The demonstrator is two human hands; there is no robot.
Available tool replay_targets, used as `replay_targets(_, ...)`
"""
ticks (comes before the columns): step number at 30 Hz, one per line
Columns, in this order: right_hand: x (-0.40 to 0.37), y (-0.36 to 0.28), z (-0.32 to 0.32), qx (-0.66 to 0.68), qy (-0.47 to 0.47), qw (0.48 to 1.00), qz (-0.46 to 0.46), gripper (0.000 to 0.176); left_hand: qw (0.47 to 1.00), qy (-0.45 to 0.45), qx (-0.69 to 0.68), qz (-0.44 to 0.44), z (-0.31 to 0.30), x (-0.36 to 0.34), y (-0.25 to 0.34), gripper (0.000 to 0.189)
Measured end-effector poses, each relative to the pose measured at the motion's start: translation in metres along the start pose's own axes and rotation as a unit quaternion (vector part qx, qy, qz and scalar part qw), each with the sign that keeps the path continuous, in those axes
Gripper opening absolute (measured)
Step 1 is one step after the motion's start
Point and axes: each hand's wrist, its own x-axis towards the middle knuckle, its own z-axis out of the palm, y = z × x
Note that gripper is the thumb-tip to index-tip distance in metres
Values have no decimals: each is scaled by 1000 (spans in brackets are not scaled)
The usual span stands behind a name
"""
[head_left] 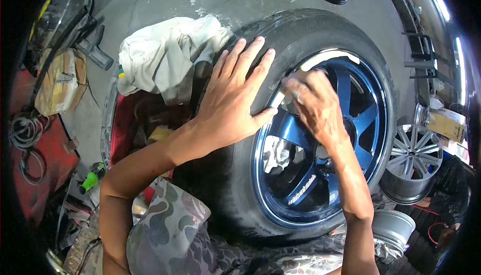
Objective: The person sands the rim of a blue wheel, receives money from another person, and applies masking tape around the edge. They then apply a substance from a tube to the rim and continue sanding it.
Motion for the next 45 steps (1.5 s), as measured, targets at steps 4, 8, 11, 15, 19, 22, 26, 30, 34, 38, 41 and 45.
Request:
replay_targets(4, -4, -4, 12, -16, 40, 999, 14, 44, 1000, -2, -6, -1, 0, 0, -1, 99)
replay_targets(8, -13, -5, 17, -21, 60, 998, 22, 48, 1000, 0, 2, 2, 2, 0, 1, 99)
replay_targets(11, -10, 3, 26, -10, 108, 993, 48, 50, 1000, 4, 11, -1, -1, 1, 0, 98)
replay_targets(15, -16, -7, 24, -12, 81, 996, 26, 53, 1000, 6, -1, -7, 2, -1, 1, 97)
replay_targets(19, -1, -1, 9, -26, 124, 983, 135, 33, 997, 69, -10, 22, 8, -7, -10, 93)
replay_targets(22, -12, -13, 14, -2, 158, 984, 81, 20, 987, 114, -109, -29, -14, -10, -26, 65)
replay_targets(26, -10, -61, 16, 204, 213, 925, 240, 22, 920, -24, -386, -65, -99, -26, -8, 45)
replay_targets(30, -13, -102, 20, 332, 245, 882, 227, 27, 883, -24, -468, -29, -91, -44, 28, 37)
replay_targets(34, -29, -152, -12, 342, 229, 885, 218, 28, 867, -171, -466, -49, -111, -38, 53, 19)
replay_targets(38, -79, -189, -55, 190, 107, 934, 283, 25, 913, -31, -406, -17, -129, -80, 60, 17)
replay_targets(41, -159, -189, -76, 159, -26, 926, 340, 18, 960, 78, -231, -134, -179, -145, 66, 14)
replay_targets(45, -254, -213, -95, 134, -73, 920, 361, 15, 959, 30, -174, -222, -197, -250, 63, 15)
